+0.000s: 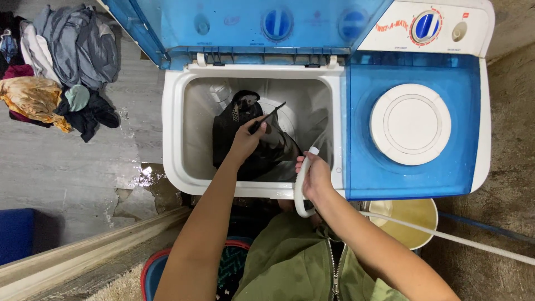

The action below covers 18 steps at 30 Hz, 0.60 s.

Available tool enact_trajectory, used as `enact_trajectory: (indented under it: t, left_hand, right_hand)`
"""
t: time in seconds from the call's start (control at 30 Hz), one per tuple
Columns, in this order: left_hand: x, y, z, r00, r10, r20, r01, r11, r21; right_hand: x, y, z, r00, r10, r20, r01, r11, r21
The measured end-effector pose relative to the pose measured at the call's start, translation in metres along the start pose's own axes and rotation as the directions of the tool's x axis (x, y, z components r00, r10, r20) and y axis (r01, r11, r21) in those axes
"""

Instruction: The person washes clothes in a twin-tub washing machine and then hangs a large basin on a wall hook.

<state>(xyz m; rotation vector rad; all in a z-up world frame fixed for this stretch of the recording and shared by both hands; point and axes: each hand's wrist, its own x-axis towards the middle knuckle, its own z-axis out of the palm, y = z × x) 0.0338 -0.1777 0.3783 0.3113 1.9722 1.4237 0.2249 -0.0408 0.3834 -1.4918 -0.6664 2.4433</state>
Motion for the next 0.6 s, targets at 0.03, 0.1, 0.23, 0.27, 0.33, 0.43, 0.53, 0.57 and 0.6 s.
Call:
enact_trajectory:
  t: [0.03,0.1,0.23,0.27,0.33,0.43,0.53,0.57,0.6]
  left_hand:
    - [0.002,0.000,-0.001,1.000,0.000,0.000,0.000,1.000,-0.001]
    - [0.006,0.000,-0.002,0.999,0.028,0.018,-0.028,0.999,-0.027]
    - [0.007,0.028,-0.007,0.998,-0.020,0.065,0.019,1.000,0.026]
    - [0.010,0.028,-0.008,0.997,-0.030,0.072,0.028,0.999,0.028]
    - [0.019,0.027,-0.008,0.996,-0.038,0.080,0.035,0.999,0.033]
    - [0.029,0.029,-0.009,0.994,0.059,0.089,-0.055,0.997,-0.049]
    - [0.031,0.039,-0.005,0.984,0.101,0.147,-0.085,0.990,-0.115]
    - [0.030,0.042,-0.004,0.980,0.102,0.168,-0.083,0.990,-0.115]
    - [0.029,0.045,-0.003,0.977,0.103,0.189,-0.082,0.990,-0.116]
  right_hand:
    - [-0.001,-0.001,0.001,1.000,-0.001,0.000,0.001,1.000,0.000]
    - [-0.004,-0.004,0.002,0.997,0.002,0.079,0.005,0.996,-0.089]
    - [-0.072,-0.036,0.051,0.996,0.007,0.090,0.022,0.946,-0.322]
    - [-0.078,-0.037,0.053,0.987,0.034,0.158,0.040,0.896,-0.442]
    - [-0.074,-0.035,0.047,0.973,0.065,0.223,0.071,0.832,-0.551]
    - [-0.061,-0.031,0.034,0.861,0.041,0.507,0.287,0.783,-0.552]
    - [-0.076,-0.044,0.045,0.886,-0.009,0.463,0.302,0.769,-0.563]
    - [-0.078,-0.048,0.046,0.876,-0.010,0.482,0.317,0.766,-0.559]
    - [-0.079,-0.051,0.047,0.865,-0.011,0.501,0.331,0.763,-0.555]
